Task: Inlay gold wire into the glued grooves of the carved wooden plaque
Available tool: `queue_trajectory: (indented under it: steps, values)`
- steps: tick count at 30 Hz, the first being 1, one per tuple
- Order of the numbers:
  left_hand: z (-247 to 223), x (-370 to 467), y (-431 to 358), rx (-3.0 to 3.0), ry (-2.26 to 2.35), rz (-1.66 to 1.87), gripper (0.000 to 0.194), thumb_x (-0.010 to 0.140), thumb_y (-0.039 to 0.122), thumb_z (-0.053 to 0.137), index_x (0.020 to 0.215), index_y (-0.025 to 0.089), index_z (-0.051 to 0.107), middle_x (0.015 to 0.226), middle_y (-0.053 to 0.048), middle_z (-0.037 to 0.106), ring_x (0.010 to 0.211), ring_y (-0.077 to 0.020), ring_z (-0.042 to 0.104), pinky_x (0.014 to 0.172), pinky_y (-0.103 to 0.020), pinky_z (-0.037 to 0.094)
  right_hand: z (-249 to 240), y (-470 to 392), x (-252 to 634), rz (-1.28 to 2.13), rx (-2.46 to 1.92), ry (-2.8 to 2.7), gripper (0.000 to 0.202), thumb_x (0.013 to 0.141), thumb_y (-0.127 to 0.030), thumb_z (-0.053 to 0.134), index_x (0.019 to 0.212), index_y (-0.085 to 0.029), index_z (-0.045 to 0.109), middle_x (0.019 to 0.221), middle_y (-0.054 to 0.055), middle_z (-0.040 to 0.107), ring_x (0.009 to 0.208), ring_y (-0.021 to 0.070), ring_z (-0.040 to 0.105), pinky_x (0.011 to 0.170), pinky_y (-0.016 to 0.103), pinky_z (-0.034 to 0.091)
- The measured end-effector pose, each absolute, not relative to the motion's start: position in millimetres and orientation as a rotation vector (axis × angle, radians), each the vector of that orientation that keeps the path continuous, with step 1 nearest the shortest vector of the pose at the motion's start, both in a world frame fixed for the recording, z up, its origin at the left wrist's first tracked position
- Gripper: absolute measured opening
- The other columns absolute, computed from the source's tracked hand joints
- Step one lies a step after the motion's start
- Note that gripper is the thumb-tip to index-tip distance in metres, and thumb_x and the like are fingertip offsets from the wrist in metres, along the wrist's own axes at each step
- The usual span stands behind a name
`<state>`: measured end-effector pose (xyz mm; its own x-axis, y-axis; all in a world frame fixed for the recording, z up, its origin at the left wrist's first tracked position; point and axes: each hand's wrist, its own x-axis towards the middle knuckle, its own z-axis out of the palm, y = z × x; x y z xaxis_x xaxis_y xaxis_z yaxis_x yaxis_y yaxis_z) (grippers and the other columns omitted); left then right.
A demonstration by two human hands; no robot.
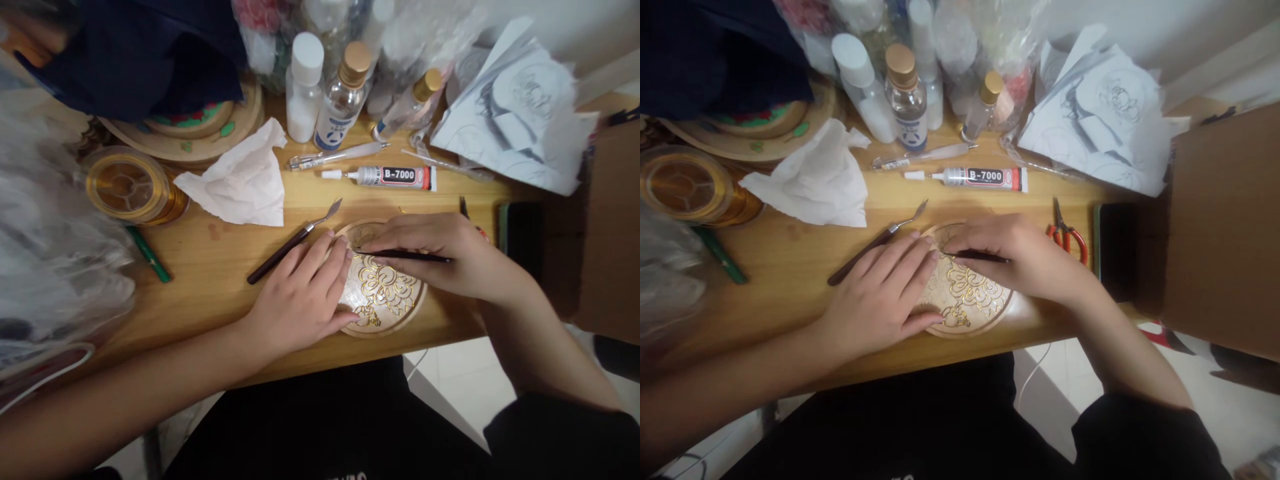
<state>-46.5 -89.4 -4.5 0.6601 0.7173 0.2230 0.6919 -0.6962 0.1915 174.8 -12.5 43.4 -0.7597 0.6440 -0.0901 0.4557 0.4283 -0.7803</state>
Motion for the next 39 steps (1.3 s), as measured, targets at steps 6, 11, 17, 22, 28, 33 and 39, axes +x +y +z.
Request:
queue_trajectory:
  steps: [6,11,17,22,28,33,39]
  values:
    - [-4,-48,-90,2.791,1.176,0.429,0.067,0.090,0.056,0.055,0.128,0.000,0.058,0.134,-0.018,0.060,0.125,-0.0342,0.054,0.098,-0.044,0.044,41,-11,173,1.264,-0.963,-2.429,0.015,0.091,-0.023,0.062,0.100,-0.020,0.073,0.094,0.004,0.076,0.085,0.0146,0.071,0.075,0.027,0.056]
    - [-4,-48,-89,2.786,1.172,0.427,0.067,0.090,0.054,0.055,0.129,-0.001,0.057,0.135,-0.019,0.060,0.125,-0.0346,0.054,0.098,-0.044,0.044,39,-8,174,1.306,-0.980,-2.384,0.016,0.089,-0.024,0.065,0.102,-0.023,0.074,0.098,0.003,0.076,0.090,0.0148,0.072,0.078,0.025,0.057]
    - [-4,-47,-88,2.776,1.171,0.428,0.067,0.089,0.054,0.057,0.128,-0.001,0.058,0.134,-0.019,0.060,0.125,-0.0346,0.053,0.099,-0.043,0.044,38,-6,174,1.281,-0.968,-2.377,0.017,0.088,-0.023,0.066,0.102,-0.027,0.075,0.097,0.001,0.077,0.087,0.0154,0.073,0.077,0.027,0.059]
    - [-3,-48,-89,2.761,1.177,0.435,0.066,0.088,0.053,0.059,0.127,0.000,0.059,0.134,-0.018,0.060,0.125,-0.0341,0.054,0.100,-0.043,0.043,35,-13,174,1.215,-0.999,-2.341,0.017,0.088,-0.023,0.066,0.102,-0.027,0.075,0.096,0.000,0.077,0.087,0.0153,0.073,0.075,0.027,0.059]
    - [-2,-47,-88,2.758,1.172,0.448,0.065,0.088,0.054,0.059,0.125,0.001,0.060,0.133,-0.018,0.061,0.125,-0.0337,0.054,0.101,-0.042,0.043,31,-23,176,1.160,-1.037,-2.299,0.017,0.087,-0.020,0.068,0.102,-0.025,0.074,0.100,0.001,0.077,0.094,0.0157,0.073,0.082,0.027,0.058]
    - [-4,-48,-87,2.768,1.171,0.463,0.063,0.089,0.052,0.058,0.126,0.000,0.059,0.132,-0.019,0.061,0.125,-0.0343,0.054,0.099,-0.043,0.044,29,-17,180,1.316,-1.004,-2.276,0.019,0.088,-0.023,0.067,0.106,-0.026,0.074,0.099,0.001,0.076,0.090,0.0142,0.072,0.078,0.026,0.058]
    - [-4,-47,-87,2.765,1.152,0.450,0.063,0.089,0.050,0.059,0.126,-0.001,0.059,0.132,-0.021,0.060,0.125,-0.0353,0.053,0.097,-0.044,0.045,28,-9,181,1.382,-1.000,-2.253,0.017,0.087,-0.024,0.068,0.102,-0.027,0.076,0.102,0.001,0.077,0.092,0.0164,0.072,0.082,0.029,0.059]
